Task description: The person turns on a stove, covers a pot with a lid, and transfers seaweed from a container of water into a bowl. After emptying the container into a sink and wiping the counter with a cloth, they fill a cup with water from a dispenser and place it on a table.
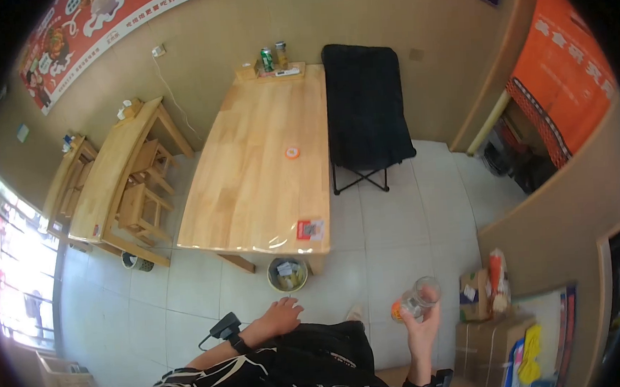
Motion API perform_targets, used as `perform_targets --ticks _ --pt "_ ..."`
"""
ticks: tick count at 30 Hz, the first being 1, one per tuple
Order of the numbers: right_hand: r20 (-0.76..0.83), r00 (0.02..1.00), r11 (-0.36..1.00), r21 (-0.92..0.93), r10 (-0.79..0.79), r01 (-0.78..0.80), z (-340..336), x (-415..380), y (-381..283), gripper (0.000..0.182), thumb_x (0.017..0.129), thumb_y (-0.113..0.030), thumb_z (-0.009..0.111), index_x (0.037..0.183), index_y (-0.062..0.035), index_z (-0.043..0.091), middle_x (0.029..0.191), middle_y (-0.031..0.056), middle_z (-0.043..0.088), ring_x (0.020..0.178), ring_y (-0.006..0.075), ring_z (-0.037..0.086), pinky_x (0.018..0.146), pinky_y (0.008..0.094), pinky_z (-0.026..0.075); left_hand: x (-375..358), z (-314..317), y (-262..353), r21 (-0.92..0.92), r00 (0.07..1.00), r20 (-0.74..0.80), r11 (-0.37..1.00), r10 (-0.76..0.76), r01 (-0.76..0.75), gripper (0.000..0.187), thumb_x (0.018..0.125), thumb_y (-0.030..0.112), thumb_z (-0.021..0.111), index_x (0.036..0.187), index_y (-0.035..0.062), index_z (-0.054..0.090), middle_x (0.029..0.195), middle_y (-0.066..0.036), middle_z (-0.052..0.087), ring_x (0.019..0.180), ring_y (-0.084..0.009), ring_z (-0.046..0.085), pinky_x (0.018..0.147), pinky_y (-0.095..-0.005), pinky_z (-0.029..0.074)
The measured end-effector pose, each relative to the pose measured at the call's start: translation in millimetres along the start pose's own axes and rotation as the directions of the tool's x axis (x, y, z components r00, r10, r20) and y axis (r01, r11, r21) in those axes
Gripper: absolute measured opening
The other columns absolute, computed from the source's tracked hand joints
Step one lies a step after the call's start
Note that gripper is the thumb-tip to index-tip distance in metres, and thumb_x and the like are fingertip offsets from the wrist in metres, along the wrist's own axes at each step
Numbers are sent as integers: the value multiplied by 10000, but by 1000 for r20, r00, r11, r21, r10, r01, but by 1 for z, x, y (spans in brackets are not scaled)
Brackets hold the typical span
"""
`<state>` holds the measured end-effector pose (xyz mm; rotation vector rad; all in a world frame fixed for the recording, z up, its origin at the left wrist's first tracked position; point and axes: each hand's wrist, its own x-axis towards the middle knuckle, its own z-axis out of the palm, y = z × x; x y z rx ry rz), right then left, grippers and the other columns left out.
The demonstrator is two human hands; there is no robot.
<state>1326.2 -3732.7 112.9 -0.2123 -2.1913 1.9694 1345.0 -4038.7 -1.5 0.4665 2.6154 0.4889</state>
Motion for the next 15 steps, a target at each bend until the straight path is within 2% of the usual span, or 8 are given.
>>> perform_targets --ticks 2,3,5,9,11,15 --pt "71 997 1000 15 3 -4 -11 63 6 565 683 -48 643 1190 -12 396 1109 98 459 1019 196 475 888 321 373 29 -20 17 11 981 132 990 -140 140 347 767 224 534 1082 80 522 1212 -162 415 1161 -345 372 889 -486 374" --pt "118 993 1000 26 10 -14 -14 94 8 551 692 -49 632 1189 -15 396 1112 98 456 1021 195 473 892 320 369 44 -28 25 1 978 121 986 -167 168 347 767 224 534 1082 80 522 1212 -162 415 1161 -345 372 889 -486 374" --pt "191 982 1000 26 2 -7 -9 154 5 533 701 -53 624 1185 -18 402 1110 96 456 1023 191 472 894 320 367 69 -43 34 -150 986 29 974 -166 169 385 781 252 549 1139 115 508 1244 -152 405 1148 -348 393 902 -471 379" --pt "351 936 997 71 -35 11 31 259 3 478 717 -68 619 1154 -28 431 1077 80 479 1013 179 480 895 314 365 107 -65 42 -228 943 -6 919 -332 322 394 784 264 526 1147 112 503 1260 -161 386 1184 -329 360 935 -475 346" --pt "427 901 994 96 -80 43 61 302 -5 470 714 -69 624 1144 -29 440 1065 76 488 1010 175 483 896 313 365 126 -67 31 -215 899 48 874 -436 436 421 783 279 522 1169 116 492 1276 -165 371 1195 -339 347 946 -484 332" --pt "531 829 984 119 -174 130 131 377 -14 460 705 -68 641 1123 -29 452 1049 68 503 1002 168 489 880 303 382 170 -66 1 -311 856 -29 819 -516 483 416 772 262 518 1159 112 501 1277 -172 373 1201 -347 340 945 -499 325"
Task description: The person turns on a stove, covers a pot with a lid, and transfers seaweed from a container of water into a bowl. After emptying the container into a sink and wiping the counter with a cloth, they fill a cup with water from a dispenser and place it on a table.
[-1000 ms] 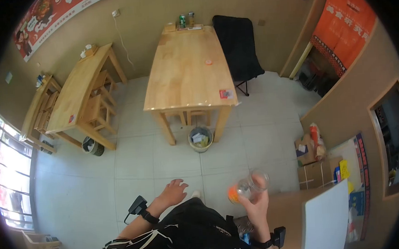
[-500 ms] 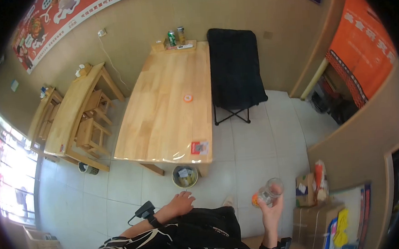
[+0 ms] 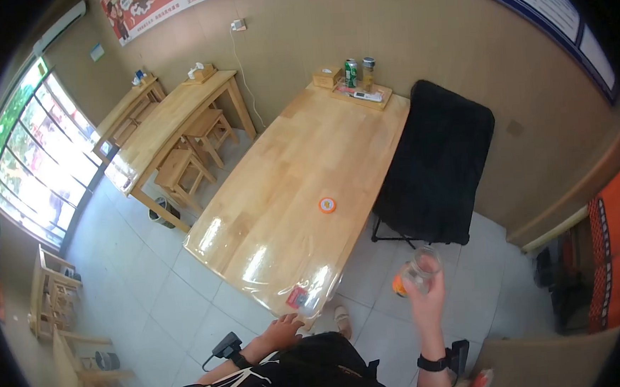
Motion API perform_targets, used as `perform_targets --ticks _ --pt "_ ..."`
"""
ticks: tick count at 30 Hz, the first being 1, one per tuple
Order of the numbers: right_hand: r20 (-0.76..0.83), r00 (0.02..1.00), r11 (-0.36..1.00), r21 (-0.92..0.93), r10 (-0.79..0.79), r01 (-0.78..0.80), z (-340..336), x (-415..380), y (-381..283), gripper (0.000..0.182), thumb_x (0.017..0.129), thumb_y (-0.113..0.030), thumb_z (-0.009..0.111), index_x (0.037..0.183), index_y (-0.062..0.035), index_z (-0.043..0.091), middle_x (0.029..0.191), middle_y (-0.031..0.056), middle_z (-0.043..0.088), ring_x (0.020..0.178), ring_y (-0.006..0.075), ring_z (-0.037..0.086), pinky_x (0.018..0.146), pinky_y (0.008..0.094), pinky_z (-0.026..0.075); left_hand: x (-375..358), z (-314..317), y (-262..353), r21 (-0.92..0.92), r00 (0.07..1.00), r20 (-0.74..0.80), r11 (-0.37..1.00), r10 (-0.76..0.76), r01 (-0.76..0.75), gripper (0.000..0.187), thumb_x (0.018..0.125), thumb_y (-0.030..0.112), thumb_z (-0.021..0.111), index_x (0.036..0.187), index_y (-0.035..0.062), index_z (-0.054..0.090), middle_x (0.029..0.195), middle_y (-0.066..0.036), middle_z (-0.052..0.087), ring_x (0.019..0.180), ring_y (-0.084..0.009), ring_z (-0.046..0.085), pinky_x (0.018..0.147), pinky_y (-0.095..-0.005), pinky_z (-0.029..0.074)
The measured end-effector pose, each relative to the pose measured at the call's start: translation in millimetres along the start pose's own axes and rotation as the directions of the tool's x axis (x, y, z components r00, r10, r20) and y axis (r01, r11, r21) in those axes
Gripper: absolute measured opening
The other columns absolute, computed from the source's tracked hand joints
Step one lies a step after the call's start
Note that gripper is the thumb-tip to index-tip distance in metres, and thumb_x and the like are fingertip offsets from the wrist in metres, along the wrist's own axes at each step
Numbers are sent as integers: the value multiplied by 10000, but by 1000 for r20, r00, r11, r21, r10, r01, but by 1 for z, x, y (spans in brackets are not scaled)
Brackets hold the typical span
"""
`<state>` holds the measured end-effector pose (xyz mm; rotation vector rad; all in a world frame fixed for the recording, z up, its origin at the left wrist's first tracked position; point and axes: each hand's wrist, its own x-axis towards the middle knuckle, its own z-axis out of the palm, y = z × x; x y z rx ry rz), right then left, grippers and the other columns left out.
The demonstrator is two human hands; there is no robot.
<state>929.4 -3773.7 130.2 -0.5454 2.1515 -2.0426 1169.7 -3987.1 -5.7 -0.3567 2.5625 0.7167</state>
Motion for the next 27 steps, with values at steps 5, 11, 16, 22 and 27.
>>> perform_targets --ticks 5,11,16,22,27 --pt "192 981 990 -133 -9 35 16 118 8 471 696 -59 664 1115 -23 453 1046 64 508 992 155 498 848 291 409 64 -23 30 15 988 -144 998 -60 63 420 764 252 536 1157 105 501 1276 -167 385 1202 -336 346 948 -489 328" --pt "361 932 999 -23 -32 43 44 285 50 484 684 -48 684 1111 -24 457 1045 49 515 960 136 518 839 270 416 87 -49 47 -337 944 -273 938 -184 85 379 782 254 563 1130 114 510 1246 -166 408 1147 -346 395 957 -433 324" --pt "239 968 986 -129 -74 107 74 450 102 464 655 -82 708 1063 -19 495 988 54 538 880 133 539 793 263 432 93 -20 34 -379 864 -219 855 -454 353 399 747 245 585 1114 104 520 1264 -156 388 1139 -378 392 929 -467 353" --pt "104 984 931 -322 -144 170 114 684 211 506 632 -128 721 1070 2 502 985 80 542 921 179 527 809 290 416 153 -61 59 -497 689 -147 655 -710 569 426 725 151 600 1129 75 489 1232 -221 381 1131 -393 388 935 -446 353" --pt "37 988 966 -208 -151 156 148 817 293 570 590 -169 738 1085 5 514 1080 146 522 1002 245 506 880 337 390 258 -115 61 -834 544 -243 459 -803 305 507 719 49 579 1196 31 408 1230 -238 350 1161 -396 344 978 -405 308"
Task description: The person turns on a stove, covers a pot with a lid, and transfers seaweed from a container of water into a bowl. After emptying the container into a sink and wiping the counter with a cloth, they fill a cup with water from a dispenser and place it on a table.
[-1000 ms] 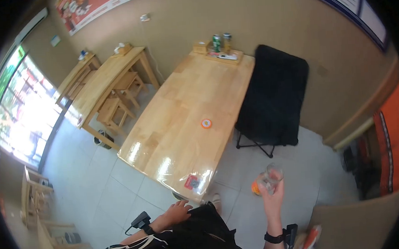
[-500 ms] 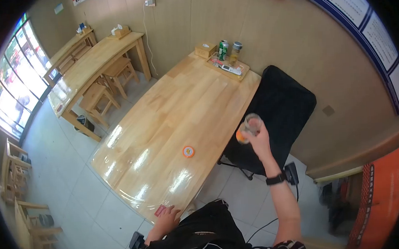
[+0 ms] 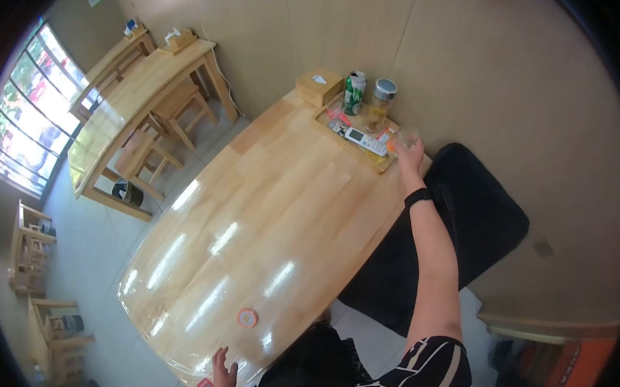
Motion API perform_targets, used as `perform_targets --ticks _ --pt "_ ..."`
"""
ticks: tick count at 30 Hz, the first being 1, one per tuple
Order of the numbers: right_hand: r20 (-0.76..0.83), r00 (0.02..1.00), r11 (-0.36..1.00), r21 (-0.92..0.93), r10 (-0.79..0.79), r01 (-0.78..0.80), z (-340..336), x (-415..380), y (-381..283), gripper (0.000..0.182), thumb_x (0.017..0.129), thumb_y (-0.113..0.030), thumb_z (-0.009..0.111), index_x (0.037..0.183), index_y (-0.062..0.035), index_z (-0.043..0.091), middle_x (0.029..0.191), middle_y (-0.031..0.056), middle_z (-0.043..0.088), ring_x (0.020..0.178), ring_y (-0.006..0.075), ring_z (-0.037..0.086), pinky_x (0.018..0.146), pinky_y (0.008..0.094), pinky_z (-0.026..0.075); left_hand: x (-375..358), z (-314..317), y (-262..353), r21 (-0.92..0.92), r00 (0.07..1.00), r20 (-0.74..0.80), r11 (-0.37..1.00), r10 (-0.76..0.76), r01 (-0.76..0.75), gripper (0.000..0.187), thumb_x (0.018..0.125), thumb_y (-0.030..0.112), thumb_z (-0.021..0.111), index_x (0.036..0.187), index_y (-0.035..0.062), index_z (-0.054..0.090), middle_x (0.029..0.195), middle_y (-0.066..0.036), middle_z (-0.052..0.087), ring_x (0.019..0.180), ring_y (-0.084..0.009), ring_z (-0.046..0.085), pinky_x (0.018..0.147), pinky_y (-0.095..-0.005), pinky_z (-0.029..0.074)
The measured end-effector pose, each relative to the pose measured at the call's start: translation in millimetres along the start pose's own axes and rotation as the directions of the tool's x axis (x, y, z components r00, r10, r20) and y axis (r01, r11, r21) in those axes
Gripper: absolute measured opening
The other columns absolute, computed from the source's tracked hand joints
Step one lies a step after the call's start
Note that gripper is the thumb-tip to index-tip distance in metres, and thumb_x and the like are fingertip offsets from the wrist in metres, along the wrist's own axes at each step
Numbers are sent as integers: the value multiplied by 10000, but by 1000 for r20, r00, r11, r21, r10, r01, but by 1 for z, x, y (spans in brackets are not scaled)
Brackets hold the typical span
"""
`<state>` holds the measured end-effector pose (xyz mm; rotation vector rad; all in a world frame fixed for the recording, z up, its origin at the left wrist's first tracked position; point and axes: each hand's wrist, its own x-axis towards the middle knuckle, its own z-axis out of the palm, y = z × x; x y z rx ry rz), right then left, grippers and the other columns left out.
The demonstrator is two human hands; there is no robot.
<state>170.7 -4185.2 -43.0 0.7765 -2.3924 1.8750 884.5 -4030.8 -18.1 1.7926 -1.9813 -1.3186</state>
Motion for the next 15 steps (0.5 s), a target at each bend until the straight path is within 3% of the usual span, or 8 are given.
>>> perform_targets --ticks 3,6,9,13,15 --pt "-62 994 996 -1 93 -94 29 35 26 595 567 -148 752 1088 10 512 1083 146 530 1006 244 512 890 329 389 37 25 27 24 999 -40 1000 -18 19 634 716 35 581 1291 64 315 1272 -235 279 1190 -387 306 998 -395 283" --pt "-27 991 991 -38 130 -131 43 51 39 614 562 -134 759 1100 12 502 1083 150 531 1005 252 516 889 331 392 62 47 47 48 993 -115 998 -31 37 714 708 27 596 1334 93 261 1287 -231 246 1198 -386 294 1000 -403 282" --pt "-15 994 987 -120 105 -106 50 61 57 625 572 -136 756 1114 20 486 1087 164 531 1030 269 503 892 342 393 78 64 53 45 988 -148 997 -50 57 758 699 25 613 1351 115 237 1286 -227 236 1201 -382 294 995 -411 292" --pt "77 990 993 -16 116 -115 49 72 76 647 573 -148 764 1124 24 471 1116 177 508 1051 293 484 887 359 397 94 83 41 168 989 -147 985 -5 30 793 662 15 633 1346 119 246 1271 -223 247 1164 -376 330 965 -394 336" --pt "-3 998 901 -429 -62 54 37 52 70 667 590 -179 766 1140 24 448 1141 181 484 1045 302 475 889 369 390 95 87 39 254 991 -129 967 30 4 804 649 14 639 1344 119 249 1267 -224 253 1149 -374 340 955 -385 347"
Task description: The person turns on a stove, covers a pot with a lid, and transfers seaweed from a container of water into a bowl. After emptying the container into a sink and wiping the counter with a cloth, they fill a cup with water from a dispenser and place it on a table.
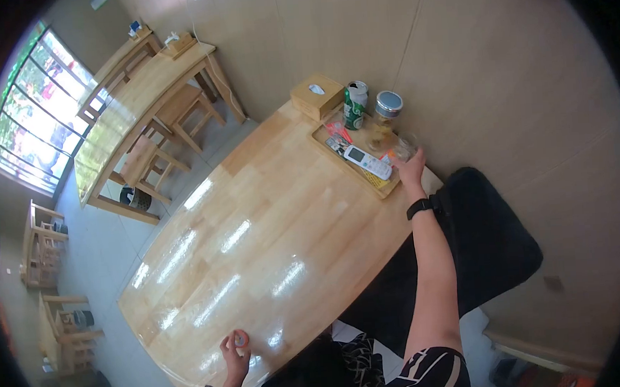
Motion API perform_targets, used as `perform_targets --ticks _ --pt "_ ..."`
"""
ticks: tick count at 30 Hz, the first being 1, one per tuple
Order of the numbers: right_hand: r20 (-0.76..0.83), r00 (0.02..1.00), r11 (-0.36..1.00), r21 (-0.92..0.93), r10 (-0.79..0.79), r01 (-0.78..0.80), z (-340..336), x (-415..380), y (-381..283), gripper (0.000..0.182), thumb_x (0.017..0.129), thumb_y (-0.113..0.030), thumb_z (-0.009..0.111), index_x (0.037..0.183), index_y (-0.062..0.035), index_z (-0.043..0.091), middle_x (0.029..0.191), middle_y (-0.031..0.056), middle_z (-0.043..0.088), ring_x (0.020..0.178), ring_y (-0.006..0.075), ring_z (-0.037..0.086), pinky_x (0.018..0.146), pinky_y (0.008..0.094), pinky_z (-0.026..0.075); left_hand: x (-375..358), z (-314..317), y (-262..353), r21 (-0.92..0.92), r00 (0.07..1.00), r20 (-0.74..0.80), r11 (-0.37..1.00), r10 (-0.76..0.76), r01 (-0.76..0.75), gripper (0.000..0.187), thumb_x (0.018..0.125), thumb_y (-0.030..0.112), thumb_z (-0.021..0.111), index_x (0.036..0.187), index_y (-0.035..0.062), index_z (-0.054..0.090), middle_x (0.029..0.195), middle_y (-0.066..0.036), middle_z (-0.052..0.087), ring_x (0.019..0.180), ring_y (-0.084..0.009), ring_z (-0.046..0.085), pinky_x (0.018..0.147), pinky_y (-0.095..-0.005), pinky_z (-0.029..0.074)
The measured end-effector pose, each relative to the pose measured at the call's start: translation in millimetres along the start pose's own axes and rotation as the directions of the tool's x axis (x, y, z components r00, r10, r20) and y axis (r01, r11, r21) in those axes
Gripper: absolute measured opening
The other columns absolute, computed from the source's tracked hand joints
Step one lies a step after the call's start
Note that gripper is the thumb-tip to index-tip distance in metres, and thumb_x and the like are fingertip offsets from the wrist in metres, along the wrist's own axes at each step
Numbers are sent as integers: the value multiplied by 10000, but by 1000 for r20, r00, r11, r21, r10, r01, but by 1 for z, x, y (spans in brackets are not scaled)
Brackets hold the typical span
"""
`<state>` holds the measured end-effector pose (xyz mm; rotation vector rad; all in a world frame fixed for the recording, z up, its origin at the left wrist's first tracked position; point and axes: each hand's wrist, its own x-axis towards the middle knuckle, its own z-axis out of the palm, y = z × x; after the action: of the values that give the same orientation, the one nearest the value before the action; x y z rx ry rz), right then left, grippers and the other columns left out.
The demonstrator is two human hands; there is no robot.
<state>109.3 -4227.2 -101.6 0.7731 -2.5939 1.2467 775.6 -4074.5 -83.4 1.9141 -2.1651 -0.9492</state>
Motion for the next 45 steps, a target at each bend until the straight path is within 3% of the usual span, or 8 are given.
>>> perform_targets --ticks 4,7,9,14,19,25,35,45 --pt "215 974 914 379 65 -145 -64 -77 12 548 743 -175 662 1180 23 397 1125 156 477 1036 259 468 865 329 394 14 9 45 -345 995 32 933 -98 103 698 644 25 581 1298 57 338 1253 -221 325 1135 -374 338 950 -405 321" --pt "385 902 814 449 196 -369 -159 -189 0 394 826 -91 554 1186 -15 413 1081 106 495 930 182 532 767 275 438 50 29 74 39 856 10 855 516 -516 709 702 -53 474 1348 40 194 1338 -172 302 1257 -317 275 1019 -424 234" --pt "432 872 769 468 231 -436 -225 -271 -5 319 862 -31 476 1178 -54 440 1024 72 531 843 121 563 711 231 447 65 40 116 -758 898 297 652 326 14 620 794 -4 498 1340 64 212 1371 -122 255 1262 -277 274 982 -375 327" --pt "445 823 834 248 354 -493 -363 -497 46 113 868 -31 441 946 -24 522 781 26 540 699 89 511 620 218 420 80 85 149 -689 881 192 698 433 -193 458 829 70 497 1261 20 353 1250 -157 417 1105 -253 465 902 -345 399" --pt "496 292 364 -54 818 -930 -464 -708 99 243 880 -162 398 905 -3 580 784 100 610 620 157 579 538 259 462 2 75 163 -598 582 598 790 551 -133 266 863 138 511 1092 5 531 997 -79 597 949 -140 542 844 -273 424" --pt "19 256 244 248 966 -938 -514 -918 160 304 862 -188 425 717 1 614 605 86 604 512 142 568 484 259 457 -116 114 155 -326 198 919 939 341 -108 233 867 85 437 1055 22 558 923 -63 616 872 -134 580 769 -274 456" --pt "-554 273 579 506 786 -640 -728 -713 232 332 931 -235 331 1051 -7 540 455 -11 380 361 78 340 355 234 290 -362 240 365 -371 -47 860 560 508 -741 294 834 -21 400 1105 33 501 953 -114 614 652 -169 628 439 -247 489" --pt "-926 39 920 379 377 104 -1037 -564 295 325 905 -105 309 1211 -4 355 629 27 459 559 82 404 553 206 354 -556 419 453 -735 -693 560 -114 453 -669 379 740 57 583 1114 80 522 1172 -169 470 1086 -304 452 882 -369 404"
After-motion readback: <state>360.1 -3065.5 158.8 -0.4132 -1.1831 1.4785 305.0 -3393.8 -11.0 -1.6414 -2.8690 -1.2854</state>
